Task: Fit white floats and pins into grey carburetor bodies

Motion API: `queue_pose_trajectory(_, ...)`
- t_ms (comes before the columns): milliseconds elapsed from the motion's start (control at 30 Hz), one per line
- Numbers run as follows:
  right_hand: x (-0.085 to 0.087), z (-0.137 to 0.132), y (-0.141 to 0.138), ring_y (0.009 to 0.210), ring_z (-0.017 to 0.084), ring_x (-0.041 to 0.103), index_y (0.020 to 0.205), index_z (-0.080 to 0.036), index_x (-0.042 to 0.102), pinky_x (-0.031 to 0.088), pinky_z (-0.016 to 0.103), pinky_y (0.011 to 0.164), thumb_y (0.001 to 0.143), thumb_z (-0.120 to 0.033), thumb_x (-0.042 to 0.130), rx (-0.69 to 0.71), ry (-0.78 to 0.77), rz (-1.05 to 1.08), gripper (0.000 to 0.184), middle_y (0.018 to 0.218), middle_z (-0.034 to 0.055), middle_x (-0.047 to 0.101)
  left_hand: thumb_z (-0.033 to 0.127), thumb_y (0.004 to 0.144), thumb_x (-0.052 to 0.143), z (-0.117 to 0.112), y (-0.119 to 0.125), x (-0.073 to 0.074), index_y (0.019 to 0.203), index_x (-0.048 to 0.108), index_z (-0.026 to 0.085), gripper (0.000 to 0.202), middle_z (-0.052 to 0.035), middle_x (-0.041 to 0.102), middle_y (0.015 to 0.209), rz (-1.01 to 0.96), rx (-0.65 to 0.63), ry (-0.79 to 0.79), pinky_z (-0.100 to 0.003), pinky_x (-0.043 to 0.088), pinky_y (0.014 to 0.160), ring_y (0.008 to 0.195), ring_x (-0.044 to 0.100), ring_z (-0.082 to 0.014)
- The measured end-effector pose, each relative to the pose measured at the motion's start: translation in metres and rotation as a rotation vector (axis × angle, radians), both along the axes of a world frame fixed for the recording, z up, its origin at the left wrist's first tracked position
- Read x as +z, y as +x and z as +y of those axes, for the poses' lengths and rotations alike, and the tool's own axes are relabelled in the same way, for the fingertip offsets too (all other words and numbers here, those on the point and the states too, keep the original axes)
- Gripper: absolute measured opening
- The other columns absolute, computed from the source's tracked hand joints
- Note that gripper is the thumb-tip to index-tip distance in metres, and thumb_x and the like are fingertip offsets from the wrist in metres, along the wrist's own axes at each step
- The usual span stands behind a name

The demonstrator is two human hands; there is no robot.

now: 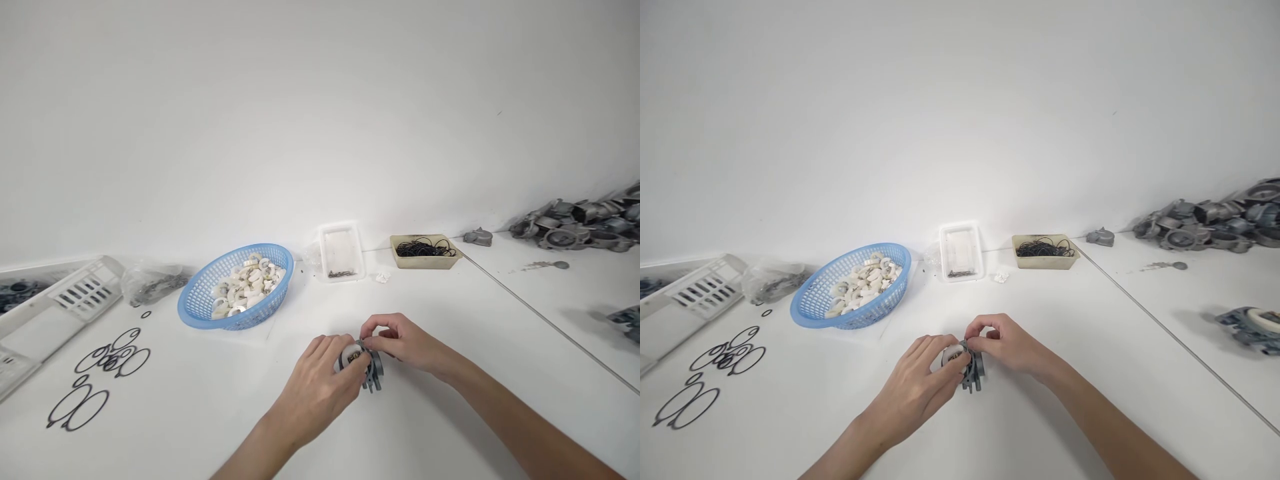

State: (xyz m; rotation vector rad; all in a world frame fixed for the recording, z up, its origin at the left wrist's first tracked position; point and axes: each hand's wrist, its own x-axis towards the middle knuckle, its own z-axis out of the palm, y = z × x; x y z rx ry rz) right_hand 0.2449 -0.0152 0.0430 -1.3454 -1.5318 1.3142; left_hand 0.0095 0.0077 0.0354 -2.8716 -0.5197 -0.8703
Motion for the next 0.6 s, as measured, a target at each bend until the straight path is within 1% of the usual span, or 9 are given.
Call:
queue_pose_trajectory(200,0.0007,-0.001,-0.0005,0.066,0.013,0.046,0.095,-0.02,0.074,0.034,0.027,0.061,0.096,-0.038,0.063,0.006,-0.002,-0.026,0.021,0.081,0.0006,0.063,0.012,0.103,0.051,0.0007,-0.0005,-0.0012,0.123,0.064,0.02,0.025,-0.0131,0.067,0.116,0.006,0.005,-0.006,-0.039,0.055,0.078,0.092,0.064,-0.0241)
queue_pose_trajectory(300,-0.0011,-0.0005,0.0001,0.07,0.014,0.048,0.093,-0.021,0.073,0.038,0.029,0.066,0.098,-0.036,0.062,0.013,0.064,-0.064,0.019,0.092,0.0015,0.068,0.011,0.103,0.051,0.0004,-0.0007,-0.0021,0.123,0.064,0.02,0.026,-0.0134,0.067,0.116,0.007,0.005,0.009,-0.039,0.054,0.077,0.092,0.065,-0.0242)
queue_pose_trajectory(400,-0.0036,-0.0003,0.0011,0.076,0.015,0.052,0.093,-0.024,0.073,0.041,0.029,0.07,0.098,-0.035,0.064,0.012,0.144,-0.125,0.016,0.102,0.001,0.069,0.011,0.103,0.051,-0.0001,-0.001,-0.0025,0.123,0.064,0.02,0.025,-0.0135,0.067,0.116,0.0,0.002,0.027,-0.038,0.054,0.077,0.092,0.065,-0.0241)
queue_pose_trajectory(500,-0.0043,-0.0007,0.0024,0.078,0.015,0.055,0.094,-0.025,0.073,0.041,0.029,0.07,0.099,-0.036,0.065,0.016,0.189,-0.147,0.015,0.104,0.0009,0.067,0.012,0.103,0.051,0.0001,-0.0013,-0.0034,0.124,0.063,0.02,0.026,-0.0133,0.067,0.117,-0.01,0.003,0.017,-0.039,0.054,0.078,0.095,0.066,-0.0247)
queue_pose_trajectory(600,-0.0037,-0.001,0.0035,0.077,0.015,0.055,0.096,-0.026,0.074,0.042,0.029,0.069,0.1,-0.039,0.064,0.027,0.209,-0.155,0.017,0.104,0.0013,0.067,0.016,0.105,0.053,0.0013,-0.0016,-0.0058,0.132,0.059,0.019,0.028,-0.0132,0.067,0.119,-0.015,-0.003,-0.05,-0.041,0.055,0.082,0.098,0.067,-0.0258)
